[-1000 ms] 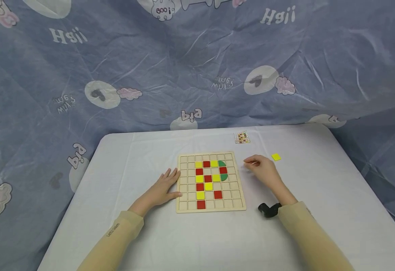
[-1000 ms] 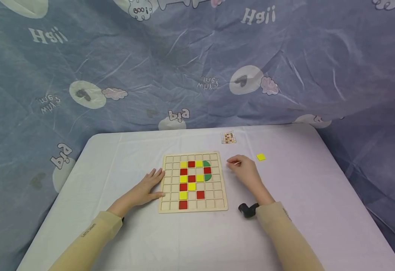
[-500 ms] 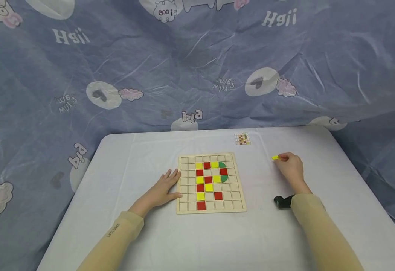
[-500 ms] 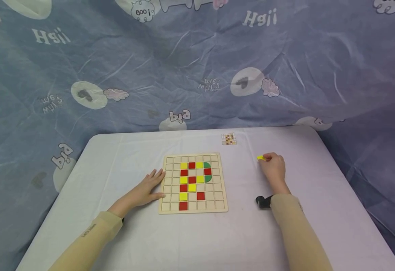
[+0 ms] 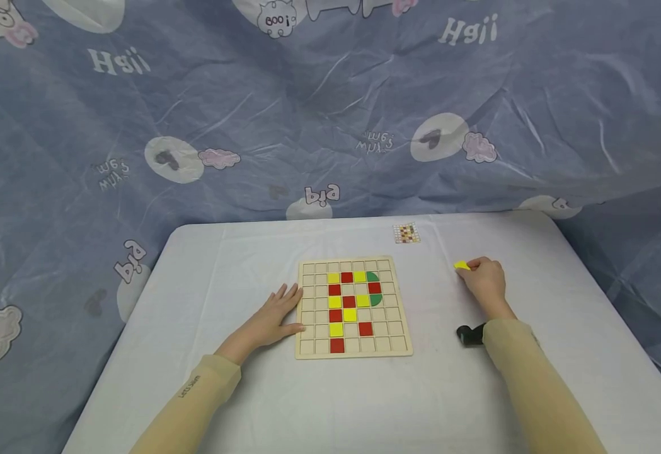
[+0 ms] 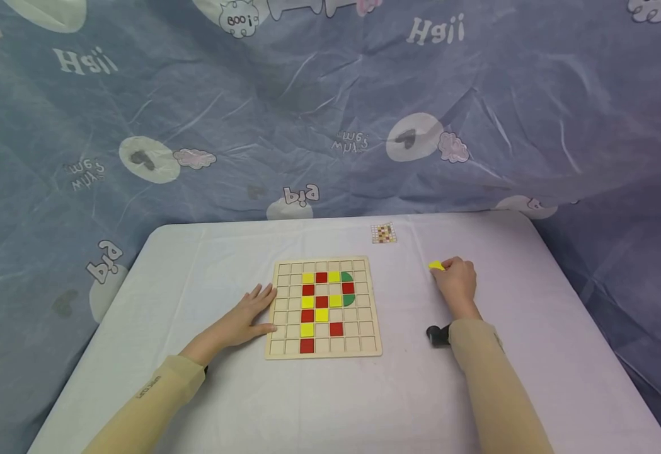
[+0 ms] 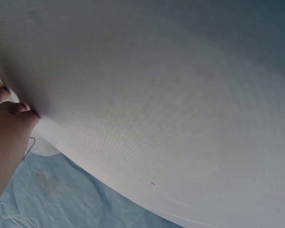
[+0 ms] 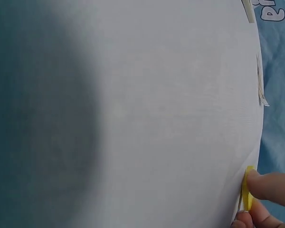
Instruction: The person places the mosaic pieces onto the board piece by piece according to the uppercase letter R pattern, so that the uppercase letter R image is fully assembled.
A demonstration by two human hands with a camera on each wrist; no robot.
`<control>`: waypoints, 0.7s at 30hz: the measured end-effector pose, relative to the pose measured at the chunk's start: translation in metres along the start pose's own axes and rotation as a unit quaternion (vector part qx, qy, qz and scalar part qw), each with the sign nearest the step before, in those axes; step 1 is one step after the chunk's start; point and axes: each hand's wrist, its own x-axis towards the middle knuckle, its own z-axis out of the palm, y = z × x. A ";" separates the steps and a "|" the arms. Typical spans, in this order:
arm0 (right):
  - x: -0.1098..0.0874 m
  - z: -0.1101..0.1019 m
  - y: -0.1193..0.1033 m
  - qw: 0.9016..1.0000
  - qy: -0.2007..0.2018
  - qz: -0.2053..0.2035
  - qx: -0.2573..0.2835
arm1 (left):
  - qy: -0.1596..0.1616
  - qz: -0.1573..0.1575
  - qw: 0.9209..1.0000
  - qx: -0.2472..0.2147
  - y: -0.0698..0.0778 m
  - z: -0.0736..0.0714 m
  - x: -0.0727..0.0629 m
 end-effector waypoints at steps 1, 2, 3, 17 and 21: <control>0.000 0.000 0.000 1.000 0.000 0.000 0.003 | 0.000 0.001 1.000 0.000 0.000 0.000 0.000; 0.000 0.001 0.001 1.000 0.003 -0.003 0.005 | 0.001 0.002 1.000 -0.001 0.000 0.000 0.000; 0.000 0.001 0.001 1.000 0.007 -0.008 0.009 | 0.001 0.002 1.000 -0.002 0.000 0.000 0.000; -0.033 0.013 -0.019 0.992 -0.028 -0.079 0.099 | 0.000 0.002 1.000 0.003 0.001 -0.002 0.000; -0.054 0.023 -0.031 0.983 -0.079 -0.115 0.117 | 0.000 0.004 1.000 0.001 0.001 -0.001 0.000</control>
